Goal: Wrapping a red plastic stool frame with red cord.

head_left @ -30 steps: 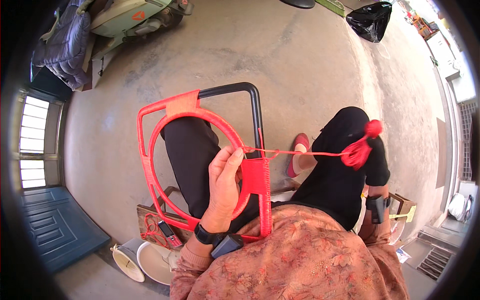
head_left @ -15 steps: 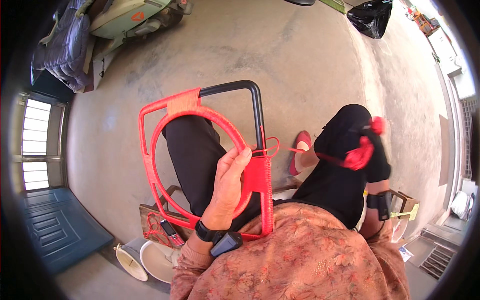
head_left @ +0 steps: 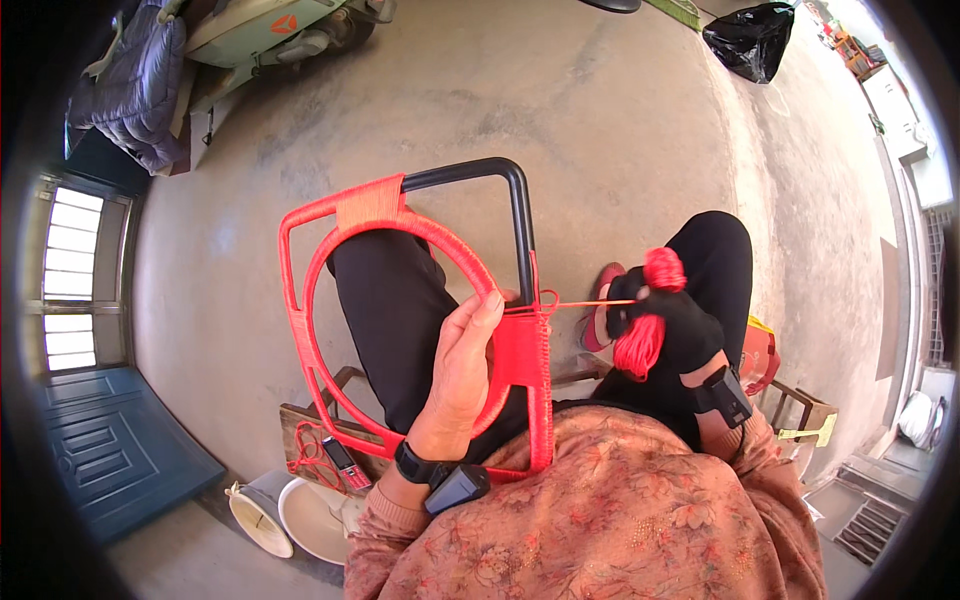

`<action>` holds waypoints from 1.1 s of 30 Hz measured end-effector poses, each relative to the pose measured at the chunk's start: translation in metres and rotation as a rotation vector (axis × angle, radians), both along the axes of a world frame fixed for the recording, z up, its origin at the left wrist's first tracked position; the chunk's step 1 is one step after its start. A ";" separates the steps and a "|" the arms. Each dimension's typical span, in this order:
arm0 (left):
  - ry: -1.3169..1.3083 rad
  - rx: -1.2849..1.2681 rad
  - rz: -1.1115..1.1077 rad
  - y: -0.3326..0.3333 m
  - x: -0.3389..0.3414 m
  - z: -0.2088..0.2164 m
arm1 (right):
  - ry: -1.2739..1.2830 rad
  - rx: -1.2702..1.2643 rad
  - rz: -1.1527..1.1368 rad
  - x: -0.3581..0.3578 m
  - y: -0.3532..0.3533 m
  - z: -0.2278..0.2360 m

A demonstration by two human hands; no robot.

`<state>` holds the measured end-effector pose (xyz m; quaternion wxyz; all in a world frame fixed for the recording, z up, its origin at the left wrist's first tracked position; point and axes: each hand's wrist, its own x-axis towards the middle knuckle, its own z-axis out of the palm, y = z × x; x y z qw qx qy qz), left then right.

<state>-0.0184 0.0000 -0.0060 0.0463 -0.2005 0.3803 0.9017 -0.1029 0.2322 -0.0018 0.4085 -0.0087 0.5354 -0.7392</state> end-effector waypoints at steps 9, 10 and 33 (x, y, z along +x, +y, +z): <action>-0.026 0.057 -0.049 0.005 -0.002 0.014 | -0.191 -0.763 -0.353 -0.001 -0.010 0.007; -0.030 0.077 -0.052 0.005 -0.003 0.018 | -0.280 -0.798 -0.375 -0.003 -0.009 0.005; 0.078 -0.117 0.046 0.003 0.004 0.000 | 0.915 0.689 -0.418 -0.037 -0.009 0.049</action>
